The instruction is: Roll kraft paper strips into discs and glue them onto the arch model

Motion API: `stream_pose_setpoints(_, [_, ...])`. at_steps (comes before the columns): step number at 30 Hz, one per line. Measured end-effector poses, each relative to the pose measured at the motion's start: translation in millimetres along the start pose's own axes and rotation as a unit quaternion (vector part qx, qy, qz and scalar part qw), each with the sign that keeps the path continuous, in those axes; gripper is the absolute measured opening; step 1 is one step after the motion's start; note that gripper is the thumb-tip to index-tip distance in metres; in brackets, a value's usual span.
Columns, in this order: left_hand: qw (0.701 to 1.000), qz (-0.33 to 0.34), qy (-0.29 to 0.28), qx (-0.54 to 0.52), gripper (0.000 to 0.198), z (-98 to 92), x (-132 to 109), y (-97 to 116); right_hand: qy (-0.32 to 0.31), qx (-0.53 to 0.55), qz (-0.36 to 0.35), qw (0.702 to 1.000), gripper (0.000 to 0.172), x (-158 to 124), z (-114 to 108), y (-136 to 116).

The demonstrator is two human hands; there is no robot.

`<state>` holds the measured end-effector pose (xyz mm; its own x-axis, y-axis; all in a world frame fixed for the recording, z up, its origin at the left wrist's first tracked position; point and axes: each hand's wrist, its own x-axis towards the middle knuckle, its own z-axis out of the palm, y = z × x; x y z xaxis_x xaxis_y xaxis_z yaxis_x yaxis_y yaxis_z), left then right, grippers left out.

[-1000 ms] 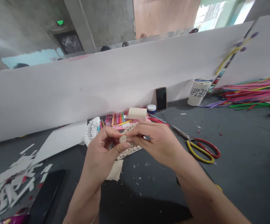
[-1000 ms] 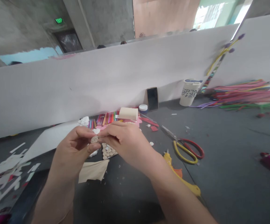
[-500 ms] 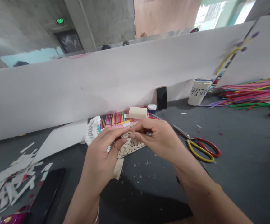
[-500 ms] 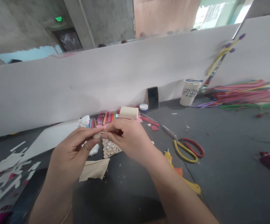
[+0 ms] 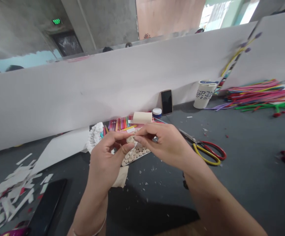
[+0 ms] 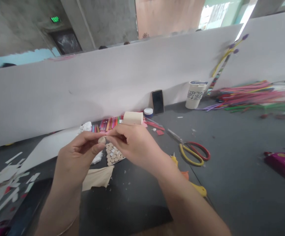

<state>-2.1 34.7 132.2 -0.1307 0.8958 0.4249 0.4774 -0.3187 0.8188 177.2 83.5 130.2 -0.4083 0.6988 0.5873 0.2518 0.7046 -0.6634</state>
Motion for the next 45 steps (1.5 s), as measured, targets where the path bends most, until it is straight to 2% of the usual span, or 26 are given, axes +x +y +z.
stream_pose_setpoints(5, [1.0,-0.014,0.002,-0.015,0.025,-0.2,1.7,-8.6,0.028,-0.026,0.024,0.999,0.021,-1.2,-13.8,-3.0])
stream_pose_setpoints(7, [0.999,-0.009,0.007,-0.037,0.026,2.0,2.9,-9.9,0.033,-0.038,0.038,0.998,0.022,-3.8,-28.7,-7.4])
stream_pose_setpoints(10, [0.997,0.02,-0.035,-0.062,0.023,8.8,5.1,-8.5,0.05,-0.085,0.055,0.994,0.024,-16.4,-58.8,-13.4])
stream_pose_setpoints(13, [0.994,0.048,-0.067,-0.069,0.023,17.8,6.9,-9.1,0.087,-0.152,0.083,0.981,0.029,-47.4,-88.0,-8.4])
stream_pose_setpoints(15, [0.995,0.038,-0.069,-0.064,0.025,23.6,5.8,-12.5,0.087,-0.198,0.116,0.969,0.03,-78.9,-99.8,4.2])
stream_pose_setpoints(16, [0.995,0.022,-0.069,-0.067,0.026,26.2,3.7,-14.8,0.066,-0.229,0.146,0.96,0.03,-96.3,-102.3,12.8])
stream_pose_setpoints(18, [0.992,-0.02,-0.087,-0.086,0.03,31.4,-4.8,-20.2,0.002,-0.297,0.188,0.936,0.024,-130.8,-100.0,32.6])
stream_pose_setpoints(21, [0.979,-0.078,-0.126,-0.138,0.034,39.6,-28.6,-30.1,-0.064,-0.316,0.176,0.93,0.021,-171.3,-83.4,61.9])
stream_pose_setpoints(24, [0.955,-0.168,-0.174,-0.171,0.034,48.3,-57.4,-43.6,-0.106,-0.307,0.164,0.931,0.025,-192.7,-63.6,84.0])
stream_pose_setpoints(26, [0.938,-0.21,-0.177,-0.209,0.035,52.6,-72.5,-54.2,-0.12,-0.305,0.166,0.93,0.031,-197.6,-55.0,94.6])
stream_pose_setpoints(30, [0.903,-0.283,-0.163,-0.281,0.036,56.0,-85.4,-72.1,-0.124,-0.303,0.183,0.927,0.032,-193.0,-54.5,105.4])
stream_pose_setpoints(33, [0.867,-0.339,-0.144,-0.335,0.037,57.0,-85.9,-80.0,-0.129,-0.275,0.202,0.931,0.026,-180.1,-61.4,100.0])
stream_pose_setpoints(34, [0.856,-0.351,-0.135,-0.353,0.037,57.3,-85.9,-81.9,-0.131,-0.241,0.214,0.938,0.024,-174.3,-62.4,95.1])
stream_pose_setpoints(36, [0.838,-0.368,-0.116,-0.387,0.038,57.5,-86.4,-85.0,-0.107,-0.084,0.259,0.956,0.024,-161.3,-59.4,81.8])
stream_pose_setpoints(38, [0.826,-0.376,-0.096,-0.409,0.039,57.1,-87.8,-87.6,-0.108,0.018,0.285,0.952,0.027,-148.1,-49.1,66.7])
stream_pose_setpoints(41, [0.833,-0.375,-0.064,-0.402,0.039,55.2,-90.4,-91.5,-0.162,0.048,0.233,0.958,0.027,-133.5,-25.9,50.0])
stream_pose_setpoints(45, [0.859,-0.347,-0.03,-0.376,0.036,52.1,-91.5,-96.8,-0.198,0.0,0.139,0.97,0.034,-129.8,-3.0,49.2])
